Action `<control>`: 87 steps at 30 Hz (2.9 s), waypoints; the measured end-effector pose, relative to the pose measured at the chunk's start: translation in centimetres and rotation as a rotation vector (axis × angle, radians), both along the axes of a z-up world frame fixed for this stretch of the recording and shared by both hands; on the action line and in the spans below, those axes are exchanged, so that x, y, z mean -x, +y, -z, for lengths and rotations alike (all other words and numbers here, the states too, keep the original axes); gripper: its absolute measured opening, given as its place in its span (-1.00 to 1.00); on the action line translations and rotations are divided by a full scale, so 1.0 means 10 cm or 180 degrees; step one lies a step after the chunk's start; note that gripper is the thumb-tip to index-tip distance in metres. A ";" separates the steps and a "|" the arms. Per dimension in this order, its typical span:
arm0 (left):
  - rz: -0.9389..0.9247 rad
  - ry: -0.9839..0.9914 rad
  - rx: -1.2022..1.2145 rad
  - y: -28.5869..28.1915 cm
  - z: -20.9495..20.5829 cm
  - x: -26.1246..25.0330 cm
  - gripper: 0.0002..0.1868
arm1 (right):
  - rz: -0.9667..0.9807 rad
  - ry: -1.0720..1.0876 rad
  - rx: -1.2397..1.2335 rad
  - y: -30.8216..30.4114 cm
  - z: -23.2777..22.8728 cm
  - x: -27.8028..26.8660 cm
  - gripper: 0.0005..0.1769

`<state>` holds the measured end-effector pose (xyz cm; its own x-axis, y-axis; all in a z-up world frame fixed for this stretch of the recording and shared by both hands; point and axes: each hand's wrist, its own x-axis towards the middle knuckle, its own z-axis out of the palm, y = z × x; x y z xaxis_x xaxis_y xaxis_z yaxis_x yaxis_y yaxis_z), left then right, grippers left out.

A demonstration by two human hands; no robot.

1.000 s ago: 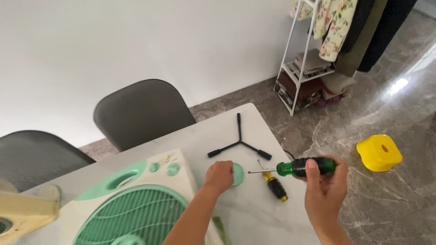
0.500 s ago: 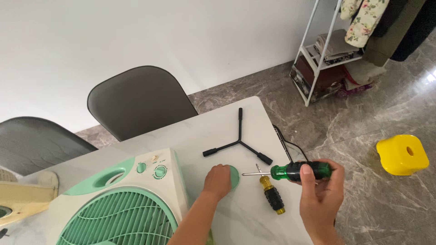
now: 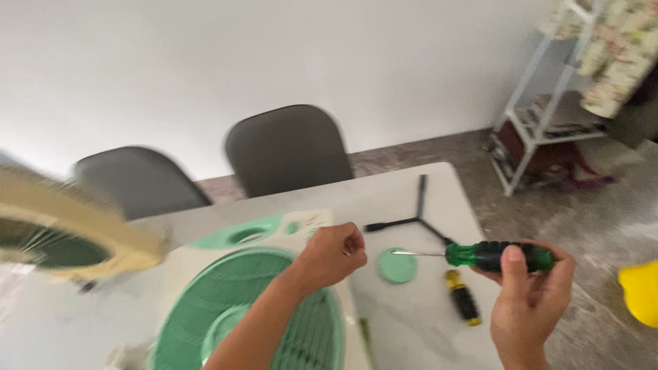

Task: The person reassembles a portable electric fan by securing the front grille with a central cap and screws, then wipes the fan's exterior with a cloth. The person uses a screwdriver to tighten the screws and finishes by cleaning the fan's surface.

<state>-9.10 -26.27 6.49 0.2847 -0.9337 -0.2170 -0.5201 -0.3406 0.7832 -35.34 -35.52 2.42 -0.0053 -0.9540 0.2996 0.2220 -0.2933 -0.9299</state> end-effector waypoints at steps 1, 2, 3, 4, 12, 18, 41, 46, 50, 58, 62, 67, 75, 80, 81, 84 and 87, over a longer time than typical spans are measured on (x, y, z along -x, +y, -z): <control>-0.0089 0.0061 0.0058 0.23 -0.12 -0.11 -0.86 | -0.0073 0.0027 -0.0004 0.10 -0.07 -0.09 -0.67; -0.0170 0.0122 0.0118 0.46 -0.22 -0.22 -0.86 | -0.0139 0.0057 -0.0007 0.22 -0.13 -0.18 -0.67; -0.0251 0.0183 0.0180 0.71 -0.30 -0.33 -0.86 | -0.0203 0.0099 0.0004 0.36 -0.18 -0.29 -0.65; -0.0324 0.0197 0.0186 0.97 -0.38 -0.45 -0.86 | -0.0237 0.0142 0.0025 0.51 -0.26 -0.38 -0.64; -0.0685 0.0780 -0.0034 2.52 -0.18 -1.26 -0.81 | -0.0594 0.0147 0.0208 1.66 -0.66 -1.25 -0.63; -0.0396 0.0377 0.0353 2.71 0.40 -1.40 -0.82 | -0.0643 0.0313 0.0308 2.17 -0.69 -1.66 -0.69; -0.0018 -0.0176 0.0238 2.44 0.46 -1.28 -0.86 | -0.0475 0.0551 0.0237 2.26 -0.48 -1.67 -0.73; -0.0064 0.0071 0.0413 2.45 0.50 -1.27 -0.88 | -0.0446 0.0709 0.0244 2.26 -0.51 -1.71 -0.73; -0.0163 0.0076 0.0706 2.48 0.54 -1.24 -0.87 | -0.0429 0.0774 0.0319 2.28 -0.55 -1.73 -0.73; -0.0207 0.0062 0.1445 2.65 0.53 -1.20 -0.90 | -0.0603 0.1146 0.0785 2.34 -0.60 -1.74 -0.70; -0.0274 -0.0020 0.1762 2.70 0.59 -1.19 -0.92 | -0.0663 0.1339 0.1029 2.38 -0.68 -1.75 -0.69; -0.0250 0.0025 0.1884 2.70 0.70 -1.20 -0.88 | -0.0915 0.1536 0.1258 2.42 -0.84 -1.82 -0.70; -0.0340 0.0000 0.1778 2.63 0.80 -1.19 -0.88 | -0.1115 0.1906 0.1672 2.53 -1.03 -1.98 -0.69; -0.0358 0.0105 0.1705 2.63 0.81 -1.20 -0.86 | -0.1205 0.2153 0.1903 2.54 -1.10 -2.08 -0.68; -0.0364 0.0188 0.1655 2.63 0.81 -1.20 -0.86 | -0.1273 0.2142 0.1893 2.54 -1.11 -2.09 -0.67; -0.0377 0.0318 0.1421 2.63 0.81 -1.20 -0.86 | -0.1477 0.2133 0.1876 2.53 -1.14 -2.13 -0.67; -0.0387 0.0262 0.1440 2.62 0.81 -1.20 -0.84 | -0.1614 0.2255 0.1827 2.52 -1.17 -2.15 -0.69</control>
<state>2.95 -0.03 -1.60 0.3967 -0.9007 0.1772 -0.4276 -0.0104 0.9039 -13.87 -10.35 14.08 0.7101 -0.5084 0.4871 -0.0993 -0.7573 -0.6455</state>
